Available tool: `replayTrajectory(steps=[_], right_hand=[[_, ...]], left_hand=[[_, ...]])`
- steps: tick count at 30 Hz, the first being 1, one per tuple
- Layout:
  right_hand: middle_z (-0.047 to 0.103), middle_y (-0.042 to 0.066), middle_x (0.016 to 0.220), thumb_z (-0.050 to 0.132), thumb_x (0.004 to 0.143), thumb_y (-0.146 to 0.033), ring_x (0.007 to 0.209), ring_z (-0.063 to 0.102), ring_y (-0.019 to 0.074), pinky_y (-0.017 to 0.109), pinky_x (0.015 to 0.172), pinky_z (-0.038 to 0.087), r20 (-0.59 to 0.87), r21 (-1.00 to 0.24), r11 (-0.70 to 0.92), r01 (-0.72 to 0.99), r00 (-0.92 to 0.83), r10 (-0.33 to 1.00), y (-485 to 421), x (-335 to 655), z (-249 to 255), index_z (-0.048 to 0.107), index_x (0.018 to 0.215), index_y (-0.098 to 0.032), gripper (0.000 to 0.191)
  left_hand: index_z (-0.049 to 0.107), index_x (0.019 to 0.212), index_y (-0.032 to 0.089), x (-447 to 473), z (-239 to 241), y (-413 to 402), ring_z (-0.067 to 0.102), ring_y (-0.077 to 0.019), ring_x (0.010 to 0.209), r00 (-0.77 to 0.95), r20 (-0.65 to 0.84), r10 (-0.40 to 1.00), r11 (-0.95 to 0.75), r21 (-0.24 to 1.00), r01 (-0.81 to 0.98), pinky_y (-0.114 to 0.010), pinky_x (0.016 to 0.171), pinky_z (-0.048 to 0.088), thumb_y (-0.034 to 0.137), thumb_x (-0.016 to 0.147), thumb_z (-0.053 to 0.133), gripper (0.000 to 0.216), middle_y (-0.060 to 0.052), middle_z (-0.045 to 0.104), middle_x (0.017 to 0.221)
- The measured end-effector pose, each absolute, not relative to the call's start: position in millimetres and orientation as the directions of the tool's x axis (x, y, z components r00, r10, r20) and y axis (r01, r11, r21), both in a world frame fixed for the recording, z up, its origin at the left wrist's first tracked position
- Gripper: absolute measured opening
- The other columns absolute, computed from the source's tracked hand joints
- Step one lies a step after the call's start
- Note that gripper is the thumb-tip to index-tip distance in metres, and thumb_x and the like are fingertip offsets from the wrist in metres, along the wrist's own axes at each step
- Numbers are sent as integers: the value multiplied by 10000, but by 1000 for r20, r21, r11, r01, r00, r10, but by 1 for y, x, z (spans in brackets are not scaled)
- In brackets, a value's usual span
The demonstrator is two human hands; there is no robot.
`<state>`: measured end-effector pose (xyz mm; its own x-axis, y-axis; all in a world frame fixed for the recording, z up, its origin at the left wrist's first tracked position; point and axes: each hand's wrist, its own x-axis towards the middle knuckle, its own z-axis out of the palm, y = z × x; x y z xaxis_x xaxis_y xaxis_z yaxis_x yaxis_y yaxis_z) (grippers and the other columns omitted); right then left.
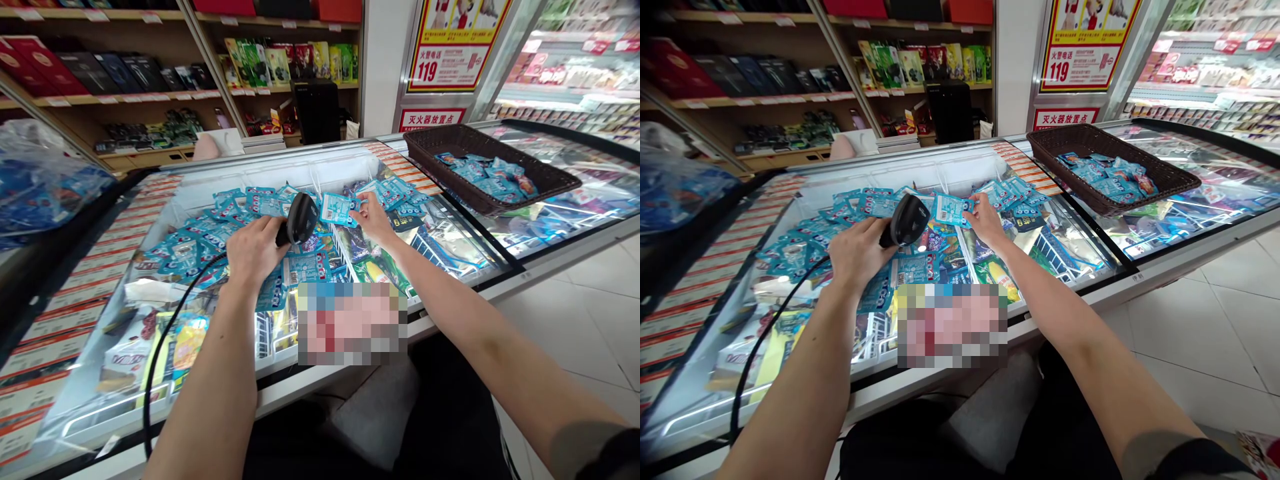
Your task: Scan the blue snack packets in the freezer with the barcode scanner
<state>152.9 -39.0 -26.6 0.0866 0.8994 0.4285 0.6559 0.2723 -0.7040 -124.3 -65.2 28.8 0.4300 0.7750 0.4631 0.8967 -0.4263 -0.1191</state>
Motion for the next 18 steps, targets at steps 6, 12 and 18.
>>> replayTrajectory(steps=[6, 12, 18], right_hand=[[671, 51, 871, 482, 874, -405, 812, 656, 238, 412, 789, 509, 442, -721, 277, 635, 114, 890, -38, 153, -27, 370, 1185, -208, 386], [640, 51, 871, 510, 850, -354, 856, 634, 240, 416, 816, 492, 443, -731, 230, 643, 190, 876, -40, 154, -23, 378, 1121, -198, 339], [610, 37, 852, 509, 844, -352, 814, 610, 216, 387, 797, 485, 463, -721, 242, 649, 191, 865, -39, 154, -25, 381, 1094, -196, 321]], left_hand=[[579, 1196, 237, -123, 30, -66, 605, -276, 1009, 448, 413, 793, -438, -124, 890, -340, 745, 403, 377, 804, 548, 418, -87, 662, 1060], [597, 1166, 241, -120, 31, -67, 624, -287, 968, 496, 360, 790, -477, -146, 866, -351, 716, 419, 366, 789, 546, 400, -87, 670, 1058], [603, 1148, 239, -118, 33, -68, 628, -293, 948, 502, 344, 794, -482, -148, 864, -356, 706, 421, 371, 787, 540, 389, -90, 669, 1036]])
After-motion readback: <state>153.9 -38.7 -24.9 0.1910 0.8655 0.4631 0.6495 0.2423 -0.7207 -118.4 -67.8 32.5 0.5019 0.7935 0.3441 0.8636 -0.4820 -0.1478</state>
